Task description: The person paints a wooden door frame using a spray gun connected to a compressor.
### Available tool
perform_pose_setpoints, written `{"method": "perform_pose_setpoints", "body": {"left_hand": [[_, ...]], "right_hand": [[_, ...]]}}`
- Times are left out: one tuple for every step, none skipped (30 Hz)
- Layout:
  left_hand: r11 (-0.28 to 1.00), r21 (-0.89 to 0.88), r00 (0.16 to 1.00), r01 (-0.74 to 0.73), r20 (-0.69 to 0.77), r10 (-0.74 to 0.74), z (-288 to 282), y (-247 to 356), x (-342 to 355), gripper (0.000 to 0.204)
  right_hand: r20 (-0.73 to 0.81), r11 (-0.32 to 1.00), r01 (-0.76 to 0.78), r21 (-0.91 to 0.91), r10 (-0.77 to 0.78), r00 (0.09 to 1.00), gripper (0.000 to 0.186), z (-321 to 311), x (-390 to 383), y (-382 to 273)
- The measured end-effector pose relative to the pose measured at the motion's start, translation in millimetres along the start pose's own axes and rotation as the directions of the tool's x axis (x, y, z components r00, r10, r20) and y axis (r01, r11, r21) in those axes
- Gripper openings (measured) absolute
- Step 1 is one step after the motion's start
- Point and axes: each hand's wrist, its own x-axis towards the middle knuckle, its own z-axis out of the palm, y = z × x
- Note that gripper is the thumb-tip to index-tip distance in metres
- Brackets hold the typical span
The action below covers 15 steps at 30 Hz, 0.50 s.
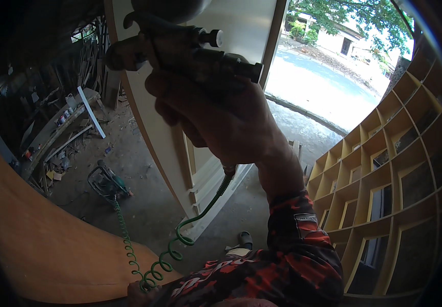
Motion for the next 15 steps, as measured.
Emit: {"method": "perform_pose_setpoints", "body": {"left_hand": [[1.000, -0.002, 1.000, 0.001, 0.000, -0.001, -1, 8, -3, 0.032], [1.000, -0.005, 1.000, 0.028, 0.009, -0.028, -11, 43, -9, 0.033], [0.998, -0.007, 0.998, 0.055, 0.005, -0.055, -10, 51, -13, 0.033], [0.997, -0.009, 0.997, 0.082, 0.002, -0.082, -10, 59, -16, 0.033], [0.995, 0.079, 0.996, 0.064, -0.062, -0.059, -1, 59, -15, 0.034], [0.991, 0.122, 0.995, 0.056, -0.093, -0.045, 1, 59, -14, 0.034], [0.985, 0.164, 0.992, 0.051, -0.125, -0.031, 2, 61, -13, 0.034], [0.997, 0.040, 0.996, 0.073, -0.048, -0.071, -10, 75, -13, 0.035], [0.996, -0.024, 0.996, 0.088, -0.007, -0.088, -9, 80, -12, 0.035], [0.990, -0.087, 0.994, 0.107, 0.034, -0.104, -7, 86, -11, 0.035], [0.988, -0.117, 0.994, 0.102, 0.057, -0.095, -9, 88, -6, 0.035], [0.988, -0.126, 0.995, 0.084, 0.062, -0.077, -6, 84, -3, 0.035], [0.989, -0.128, 0.997, 0.068, 0.055, -0.061, -3, 78, 1, 0.036], [0.990, -0.131, 0.998, 0.055, 0.049, -0.049, 1, 77, 5, 0.036], [0.990, -0.137, 0.999, 0.042, 0.039, -0.037, 5, 76, 9, 0.036]], "right_hand": [[-0.018, 1.000, 0.007, -0.013, -0.007, 1.000, 0.026, -3, 0, 1], [-0.037, 0.999, 0.011, -0.037, -0.013, 0.999, 0.026, -7, 0, 1], [-0.050, 0.999, 0.019, -0.041, -0.021, 0.999, 0.025, -11, 2, 5], [-0.052, 0.999, 0.023, -0.038, -0.025, 0.998, 0.025, -17, 4, 10], [-0.060, 0.999, 0.027, -0.046, -0.030, 0.998, 0.025, -24, 4, 11], [-0.085, 0.998, 0.025, -0.059, -0.030, 0.996, 0.023, -35, 5, 15], [-0.110, 0.997, 0.022, -0.072, -0.030, 0.993, 0.022, -46, 6, 18], [-0.120, 0.997, 0.018, -0.076, -0.027, 0.992, 0.021, -55, 6, 20], [-0.128, 0.997, 0.014, -0.080, -0.024, 0.991, 0.021, -64, 7, 23], [-0.161, 0.997, -0.043, -0.060, 0.033, 0.986, 0.021, -72, 7, 24], [-0.197, 0.995, -0.098, -0.038, 0.088, 0.976, 0.021, -82, 7, 25], [-0.219, 0.996, -0.089, -0.003, 0.087, 0.972, 0.019, -90, 10, 29], [-0.218, 0.996, -0.090, -0.001, 0.088, 0.972, 0.019, -100, 12, 33], [-0.232, 0.995, -0.100, -0.015, 0.094, 0.968, 0.018, -110, 13, 37], [-0.246, 0.993, -0.110, -0.029, 0.100, 0.964, 0.019, -120, 14, 40]]}}
